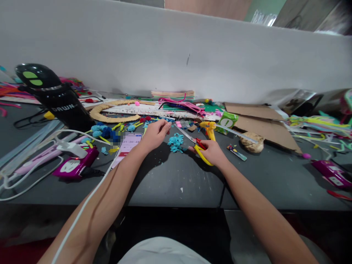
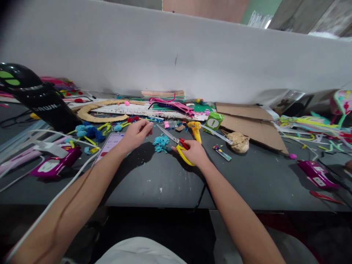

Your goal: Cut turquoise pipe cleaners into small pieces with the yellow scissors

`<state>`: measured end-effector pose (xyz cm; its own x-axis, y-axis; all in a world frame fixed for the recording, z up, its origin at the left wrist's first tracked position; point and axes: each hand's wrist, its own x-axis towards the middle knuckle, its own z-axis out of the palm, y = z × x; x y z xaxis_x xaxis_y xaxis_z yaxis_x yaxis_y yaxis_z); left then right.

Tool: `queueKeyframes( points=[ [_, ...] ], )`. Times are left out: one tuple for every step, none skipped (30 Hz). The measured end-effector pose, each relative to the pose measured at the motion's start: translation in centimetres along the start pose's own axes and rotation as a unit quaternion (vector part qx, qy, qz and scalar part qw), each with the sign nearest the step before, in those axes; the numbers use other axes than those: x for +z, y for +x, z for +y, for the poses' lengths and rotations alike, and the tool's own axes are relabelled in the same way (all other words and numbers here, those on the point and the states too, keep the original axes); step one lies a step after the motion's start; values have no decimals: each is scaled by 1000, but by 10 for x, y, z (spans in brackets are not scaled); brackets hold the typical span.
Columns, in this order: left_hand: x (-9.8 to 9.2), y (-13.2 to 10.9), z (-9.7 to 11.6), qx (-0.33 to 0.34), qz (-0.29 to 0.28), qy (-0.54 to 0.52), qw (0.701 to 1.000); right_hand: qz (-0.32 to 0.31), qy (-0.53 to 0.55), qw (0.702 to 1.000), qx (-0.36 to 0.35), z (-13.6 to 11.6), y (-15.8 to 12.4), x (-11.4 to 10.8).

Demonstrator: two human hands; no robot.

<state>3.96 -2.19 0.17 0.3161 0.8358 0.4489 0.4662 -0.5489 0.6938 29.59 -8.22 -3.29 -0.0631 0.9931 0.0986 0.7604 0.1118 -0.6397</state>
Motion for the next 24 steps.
queueKeyframes(
  points=[
    [0, 0, 0, 0, 0, 1, 1000, -2, 3, 1000, 0, 0, 0, 0],
    [0, 0, 1, 0, -1, 2, 1000, -4, 5, 1000, -1, 0, -1, 0],
    [0, 0, 1, -1, -1, 2, 1000, -5, 5, 1000, -2, 0, -1, 1],
    [-1, 0, 1, -1, -1, 2, 1000, -5, 3, 1000, -2, 1, -1, 1],
    [-1, 0, 1, -2, -2, 2, 1000, -4, 0, 1000, -2, 1, -1, 1],
    [-1, 0, 1, -1, -2, 3, 1000, -5, -3, 1000, -3, 2, -1, 2],
    [-1, 0, 1, 1, -3, 4, 1000, -5, -5, 1000, -4, 2, -1, 2],
    [-1, 0, 1, 2, -3, 6, 1000, -4, -5, 1000, -4, 3, -1, 2],
    [-1, 0, 1, 3, -3, 8, 1000, -5, -5, 1000, -5, 3, -1, 2],
    [-1, 0, 1, 4, -4, 10, 1000, -6, -5, 1000, -5, 4, -1, 2],
    [-1, 0, 2, 3, -5, 10, 1000, -6, -5, 1000, -5, 4, -1, 2],
    [-1, 0, 2, 2, -5, 10, 1000, -6, -6, 1000, -6, 3, -1, 1],
    [-2, 0, 2, 1, -5, 10, 1000, -6, -6, 1000, -7, 3, 0, 1],
    [-2, 0, 2, 1, -6, 10, 1000, -6, -7, 1000, -7, 2, 0, 1],
    [-2, 0, 3, 0, -6, 11, 1000, -4, -7, 1000, -8, 2, 0, 0],
    [-2, 0, 3, 0, -6, 12, 1000, -3, -8, 1000, -7, 1, 0, 0],
    [-2, 0, 3, 0, -6, 14, 1000, -3, -7, 1000, -7, 1, 0, -1],
    [-2, 0, 3, 1, -7, 16, 1000, -3, -6, 1000, -6, 1, 0, -1],
    [-2, 0, 3, 2, -7, 17, 1000, -4, -4, 1000, -6, 1, 0, -1],
    [-2, 0, 3, 3, -7, 18, 1000, -5, -1, 1000, -7, 1, 0, -1],
    [-2, 0, 3, 6, -7, 19, 1000, -5, 2, 1000, -6, 1, -1, 0],
    [-2, 0, 3, 8, -7, 19, 1000, -5, 4, 1000, -6, 1, -1, 0],
    [-2, 0, 3, 10, -7, 20, 1000, -3, 6, 1000, -5, 2, -1, 0],
    [-2, 0, 3, 12, -7, 21, 1000, -2, 6, 1000, -6, 2, -1, 1]
  ],
)
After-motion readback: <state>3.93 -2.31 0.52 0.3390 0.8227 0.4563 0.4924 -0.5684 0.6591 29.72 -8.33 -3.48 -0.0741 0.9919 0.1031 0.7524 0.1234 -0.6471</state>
